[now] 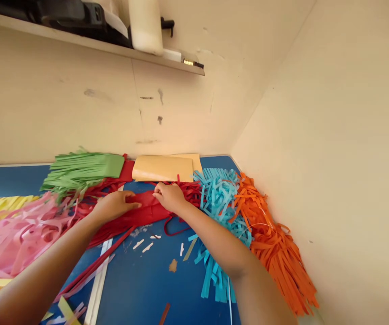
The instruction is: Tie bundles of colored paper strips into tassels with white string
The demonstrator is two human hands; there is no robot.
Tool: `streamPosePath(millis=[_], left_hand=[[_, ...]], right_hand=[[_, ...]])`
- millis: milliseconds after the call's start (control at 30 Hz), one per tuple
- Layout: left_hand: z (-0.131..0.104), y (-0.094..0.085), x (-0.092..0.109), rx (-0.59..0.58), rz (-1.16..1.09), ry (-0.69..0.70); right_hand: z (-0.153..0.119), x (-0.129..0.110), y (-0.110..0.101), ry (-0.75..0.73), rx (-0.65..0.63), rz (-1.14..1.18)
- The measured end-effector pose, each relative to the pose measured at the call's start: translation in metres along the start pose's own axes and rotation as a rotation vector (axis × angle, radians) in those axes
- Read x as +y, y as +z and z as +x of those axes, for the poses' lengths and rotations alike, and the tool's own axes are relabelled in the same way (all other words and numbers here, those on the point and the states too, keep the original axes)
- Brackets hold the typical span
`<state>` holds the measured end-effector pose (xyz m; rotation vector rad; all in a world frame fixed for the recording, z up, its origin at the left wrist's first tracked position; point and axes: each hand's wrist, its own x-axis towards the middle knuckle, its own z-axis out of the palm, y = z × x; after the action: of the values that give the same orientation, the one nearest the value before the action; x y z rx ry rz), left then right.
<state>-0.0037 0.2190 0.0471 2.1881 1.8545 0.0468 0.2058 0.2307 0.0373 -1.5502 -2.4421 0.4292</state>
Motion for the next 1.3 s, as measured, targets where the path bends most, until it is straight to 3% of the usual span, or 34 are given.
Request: streamPosePath(millis=[167, 267, 400, 533, 600, 667, 800, 1067, 1300], left_hand=[[-0.016, 0.006, 0.016, 0.117, 0.033, 0.176], [-0.017, 0.015, 0.020, 0.117, 0.037, 0.236], [-0.015, 0.022, 0.019, 0.119, 0.033, 0.255], [-0.013, 0.022, 0.021, 0.130, 0.039, 0.211], [-0.012, 0.021, 0.022, 0.131, 0.042, 0.178], [-0.011, 0.020, 0.021, 0.131, 0.042, 0.149], [-0.011, 0.016, 0.012, 0.119, 0.046, 0.143], [-0.029, 0.010, 0.007, 0.096, 0.075, 0.322], [-0.020, 0.017, 0.002, 0.074, 0.061, 0.099]], right_hand=[[-0.017, -0.005, 0.000, -0.267, 0.002, -0.170], [-0.020, 0.003, -0.013, -0.144, -0.008, -0.297], [-0.023, 0.021, -0.048, 0.036, 0.022, -0.349], [-0.024, 0.014, -0.066, -0.096, -0.030, -0.214], [-0.021, 0.004, -0.057, -0.259, -0.015, -0.078], [-0.015, -0.001, -0.038, -0.310, -0.052, 0.026], [-0.001, 0.008, -0.008, -0.110, -0.149, 0.085], [-0.009, 0.024, -0.009, -0.075, -0.127, 0.072], [-0.003, 0.018, 0.004, 0.034, -0.095, -0.002]])
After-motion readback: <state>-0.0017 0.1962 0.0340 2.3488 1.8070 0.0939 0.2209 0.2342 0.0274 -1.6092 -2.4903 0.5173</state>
